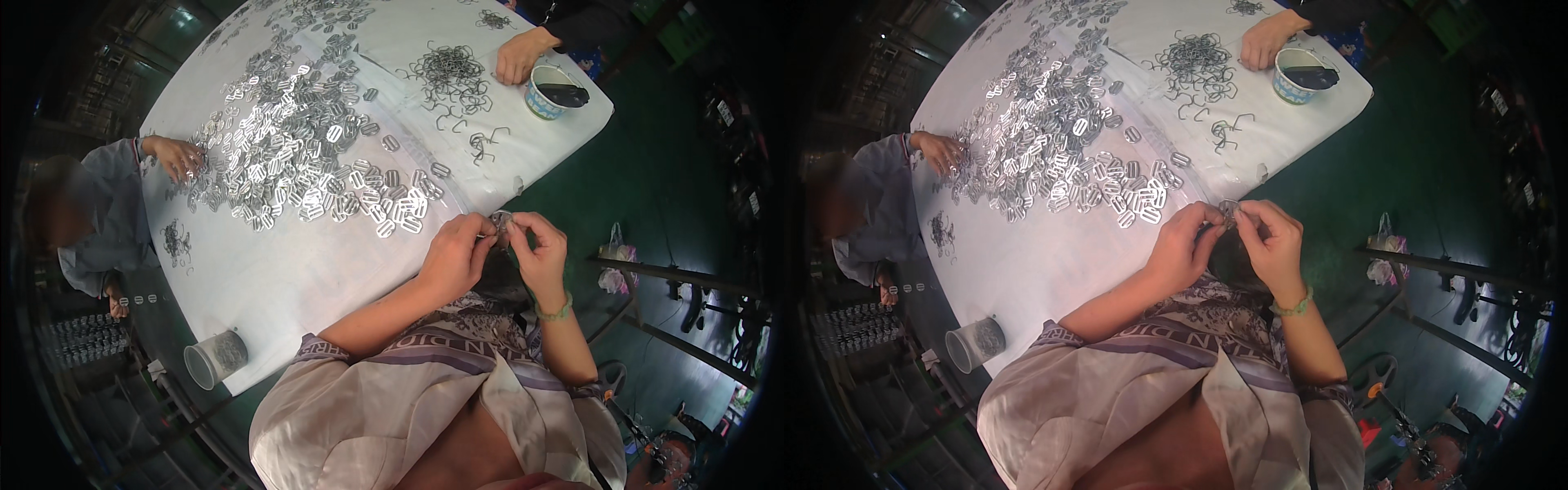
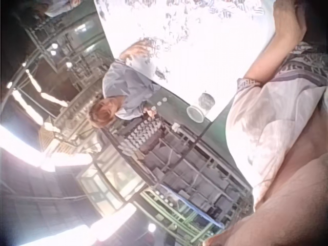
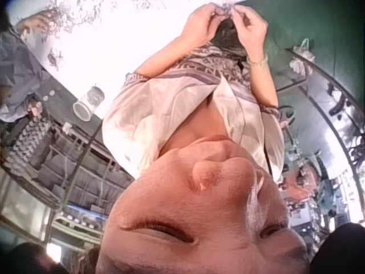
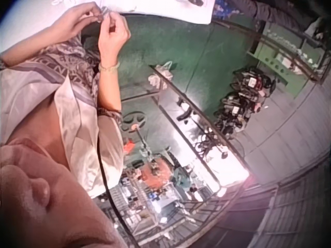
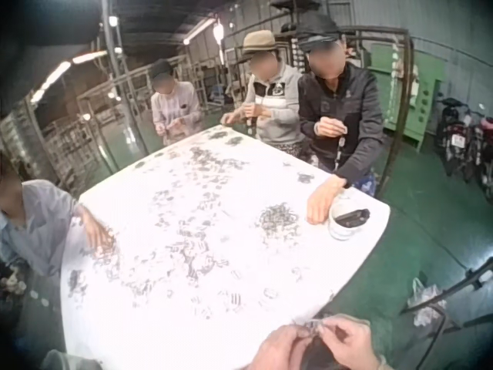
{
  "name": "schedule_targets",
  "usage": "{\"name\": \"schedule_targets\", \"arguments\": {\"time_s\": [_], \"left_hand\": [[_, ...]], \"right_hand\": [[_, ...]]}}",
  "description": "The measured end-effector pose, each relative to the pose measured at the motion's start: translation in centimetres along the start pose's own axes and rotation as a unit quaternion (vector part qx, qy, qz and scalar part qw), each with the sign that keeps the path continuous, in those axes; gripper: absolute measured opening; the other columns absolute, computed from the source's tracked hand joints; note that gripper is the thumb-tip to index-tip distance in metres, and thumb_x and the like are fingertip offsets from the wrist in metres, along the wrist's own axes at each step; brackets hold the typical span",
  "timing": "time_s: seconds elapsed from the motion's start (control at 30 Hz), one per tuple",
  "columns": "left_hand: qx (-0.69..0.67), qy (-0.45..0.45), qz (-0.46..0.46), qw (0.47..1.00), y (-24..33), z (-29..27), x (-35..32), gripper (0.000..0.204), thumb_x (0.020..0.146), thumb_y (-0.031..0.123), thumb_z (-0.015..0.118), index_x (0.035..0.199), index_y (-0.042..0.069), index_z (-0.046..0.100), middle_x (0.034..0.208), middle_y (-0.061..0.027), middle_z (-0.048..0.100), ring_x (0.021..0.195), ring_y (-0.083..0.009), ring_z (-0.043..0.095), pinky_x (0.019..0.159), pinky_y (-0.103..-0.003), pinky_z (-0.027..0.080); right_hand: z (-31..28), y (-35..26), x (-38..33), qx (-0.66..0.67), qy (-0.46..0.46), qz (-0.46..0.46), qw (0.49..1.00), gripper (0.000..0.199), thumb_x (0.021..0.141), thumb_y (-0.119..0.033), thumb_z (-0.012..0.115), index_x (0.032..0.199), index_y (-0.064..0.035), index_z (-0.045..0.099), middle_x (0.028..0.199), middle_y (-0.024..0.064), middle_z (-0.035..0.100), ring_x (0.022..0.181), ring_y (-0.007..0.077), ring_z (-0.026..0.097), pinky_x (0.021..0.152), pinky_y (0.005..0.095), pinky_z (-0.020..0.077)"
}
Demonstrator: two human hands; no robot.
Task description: The person assembles keychains by hand, picking up small metal tags and hooks from a table and linking them together. They periodically lift the completed chain to hang it on a nearby metal rack.
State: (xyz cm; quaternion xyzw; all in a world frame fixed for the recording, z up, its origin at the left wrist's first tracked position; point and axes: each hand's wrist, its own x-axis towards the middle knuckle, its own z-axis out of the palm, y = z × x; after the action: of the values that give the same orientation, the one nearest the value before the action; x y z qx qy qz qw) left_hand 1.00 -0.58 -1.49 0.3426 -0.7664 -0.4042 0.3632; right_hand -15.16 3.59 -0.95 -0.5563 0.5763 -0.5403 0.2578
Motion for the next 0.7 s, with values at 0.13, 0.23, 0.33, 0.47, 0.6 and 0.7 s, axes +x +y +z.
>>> {"name": "schedule_targets", "arguments": {"time_s": [0.13, 0.23, 0.33, 0.47, 0.6, 0.7], "left_hand": [[-0.008, -0.013, -0.042, 0.999, -0.1, 0.2, -0.2, 0.015, 0.083, -0.001, 0.065, 0.095, -0.001, 0.056, 0.090, -0.0179, 0.064, 0.082, -0.0357, 0.064, 0.070, -0.039, 0.050], [-0.022, -0.066, -0.016, 0.997, -0.7, -0.2, 0.0, 0.017, 0.084, 0.002, 0.066, 0.100, 0.000, 0.060, 0.096, -0.0180, 0.066, 0.086, -0.0354, 0.065, 0.074, -0.040, 0.051], [-0.001, -0.110, -0.062, 0.992, -3.4, -2.8, 2.8, 0.023, 0.083, 0.004, 0.064, 0.107, 0.003, 0.064, 0.099, -0.0197, 0.067, 0.091, -0.0390, 0.064, 0.081, -0.044, 0.051], [0.334, 0.093, -0.064, 0.936, -12.9, -7.5, 11.7, 0.033, 0.087, 0.011, 0.055, 0.118, 0.001, 0.062, 0.120, -0.0217, 0.062, 0.110, -0.0381, 0.060, 0.092, -0.045, 0.049], [0.523, 0.079, -0.105, 0.842, -18.1, -9.4, 15.3, 0.035, 0.086, 0.010, 0.053, 0.119, 0.000, 0.058, 0.124, -0.0183, 0.058, 0.114, -0.0353, 0.056, 0.089, -0.047, 0.051], [0.558, 0.006, -0.141, 0.818, -15.8, -7.5, 14.2, 0.029, 0.084, 0.009, 0.054, 0.111, 0.000, 0.061, 0.114, -0.0188, 0.060, 0.106, -0.0325, 0.059, 0.081, -0.045, 0.055]], "right_hand": [[-0.1, -0.1, -0.6, -0.035, 0.016, -0.023, 0.999, 0.007, 0.084, 0.003, 0.067, 0.091, 0.0044, 0.065, 0.077, 0.0082, 0.064, 0.062, 0.0113, 0.057, 0.057, 0.0245, 0.0453], [-0.2, 0.1, -1.2, -0.039, 0.034, -0.033, 0.998, 0.008, 0.083, 0.004, 0.067, 0.090, 0.0045, 0.065, 0.077, 0.0094, 0.064, 0.062, 0.0137, 0.057, 0.058, 0.0251, 0.0456], [-0.4, 0.4, -1.5, -0.042, 0.047, -0.035, 0.997, 0.008, 0.083, 0.004, 0.067, 0.090, 0.0047, 0.065, 0.077, 0.0098, 0.064, 0.063, 0.0143, 0.056, 0.060, 0.0253, 0.0460], [-0.7, 0.5, -1.9, -0.052, 0.046, -0.032, 0.997, 0.008, 0.083, 0.005, 0.067, 0.090, 0.0047, 0.065, 0.076, 0.0097, 0.064, 0.064, 0.0145, 0.056, 0.060, 0.0256, 0.0461], [-1.2, 0.6, -2.1, -0.068, 0.050, -0.035, 0.996, 0.008, 0.082, 0.005, 0.066, 0.090, 0.0044, 0.064, 0.075, 0.0099, 0.063, 0.063, 0.0157, 0.056, 0.060, 0.0264, 0.0460], [-1.3, 0.6, -2.4, -0.071, 0.056, -0.030, 0.995, 0.008, 0.082, 0.005, 0.066, 0.090, 0.0042, 0.064, 0.074, 0.0100, 0.062, 0.062, 0.0165, 0.056, 0.060, 0.0271, 0.0457]]}}
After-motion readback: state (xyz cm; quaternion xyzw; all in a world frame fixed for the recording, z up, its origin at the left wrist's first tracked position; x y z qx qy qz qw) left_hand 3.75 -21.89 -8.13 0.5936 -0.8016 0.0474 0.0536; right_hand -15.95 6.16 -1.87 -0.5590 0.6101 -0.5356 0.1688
